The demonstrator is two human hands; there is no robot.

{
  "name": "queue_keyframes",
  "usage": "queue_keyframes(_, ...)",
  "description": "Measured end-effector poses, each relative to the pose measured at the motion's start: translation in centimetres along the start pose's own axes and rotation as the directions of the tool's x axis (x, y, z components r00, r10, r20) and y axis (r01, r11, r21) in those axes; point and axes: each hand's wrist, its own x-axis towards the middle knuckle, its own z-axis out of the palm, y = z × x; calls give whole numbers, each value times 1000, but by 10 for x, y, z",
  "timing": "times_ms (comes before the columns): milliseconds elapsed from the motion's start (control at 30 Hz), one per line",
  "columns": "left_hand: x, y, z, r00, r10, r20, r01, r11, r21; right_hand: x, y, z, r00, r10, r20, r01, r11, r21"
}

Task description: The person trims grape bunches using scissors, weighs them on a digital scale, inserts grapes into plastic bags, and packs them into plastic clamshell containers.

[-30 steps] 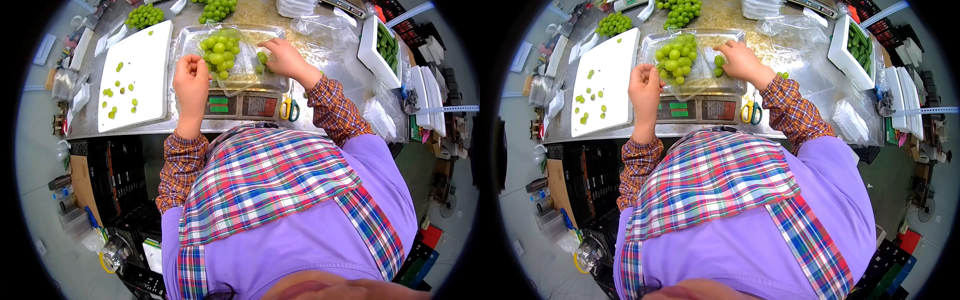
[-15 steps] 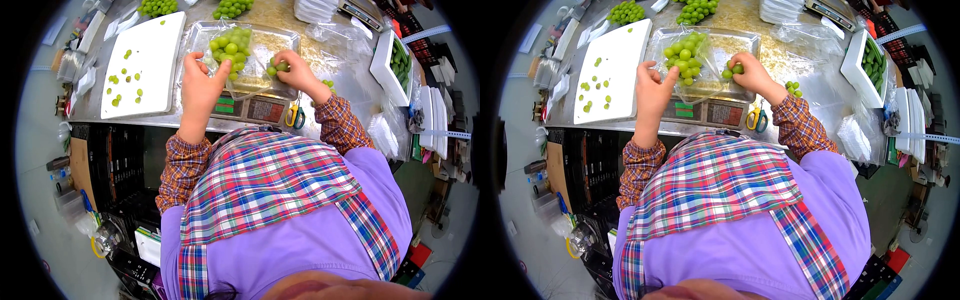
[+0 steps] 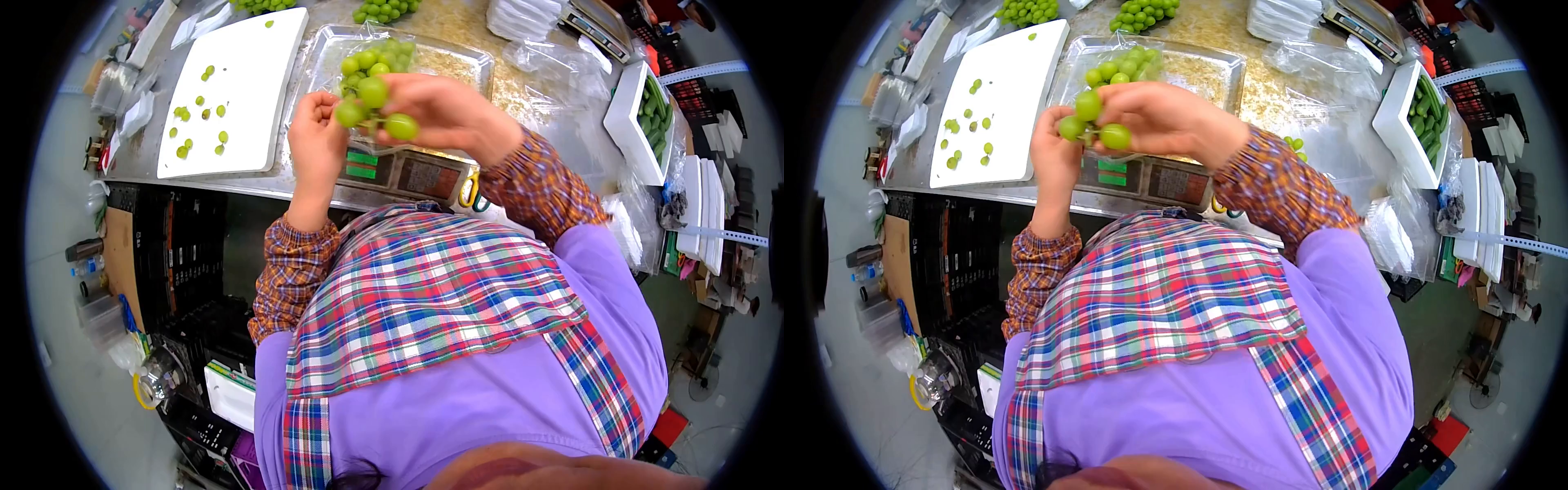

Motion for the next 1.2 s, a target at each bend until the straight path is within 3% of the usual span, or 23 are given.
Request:
queue_keyframes(67, -2, 6, -6, 999, -32, -1, 32, 999, -28, 34, 7, -18, 998, 36, -47, -36, 999, -4)
queue_keyframes(167, -3, 3, -9, 997, -62, -44, 57, 992, -112, 55, 5, -35, 982, -97, -164, 60, 974, -220)
queue_keyframes(267, -2, 8, -4, 996, -78, -43, 74, 994, -82, 57, -8, -20, 942, -284, -179, 109, 762, -639)
queue_keyframes(300, -2, 8, -4, 996, -83, -38, 81, 994, -67, 58, -9, -17, 916, -363, -169, 109, 631, -768)
queue_keyframes(367, -3, 7, -3, 997, -78, -24, 76, 994, -76, 67, -15, -22, 879, -476, -24, 50, 142, -989)
queue_keyframes(433, -2, 8, -2, 997, -77, -26, 75, 995, -70, 72, -16, -26, 809, -527, 260, 30, -405, -914)
queue_keyframes(633, -1, -1, -4, 999, -49, -14, 47, 992, -121, 76, -11, -18, 902, -341, 264, 71, -487, -870)
queue_keyframes(833, -4, 4, -3, 999, -51, -6, 49, 986, -162, 92, -22, -29, 871, -288, 398, 162, -597, -786)
queue_keyframes(933, -4, 4, -4, 999, -50, -3, 49, 987, -151, 89, -24, -27, 922, -230, 311, 90, -655, -750)
queue_keyframes(1033, -3, 1, -6, 999, -49, 6, 49, 986, -159, 56, -34, 1, 838, -367, 403, 175, -519, -837)
queue_keyframes(1100, -1, 1, -8, 999, -49, 0, 49, 989, -140, 36, -46, 12, 758, -522, 391, 129, -467, -875)
queue_keyframes(1133, -1, 1, -9, 999, -50, -1, 49, 990, -130, 28, -56, 8, 718, -492, 493, 35, -681, -731)
queue_keyframes(1200, 3, 1, -9, 997, -68, 23, 70, 993, -94, 22, -57, -5, 831, -486, 273, -204, -721, -662)
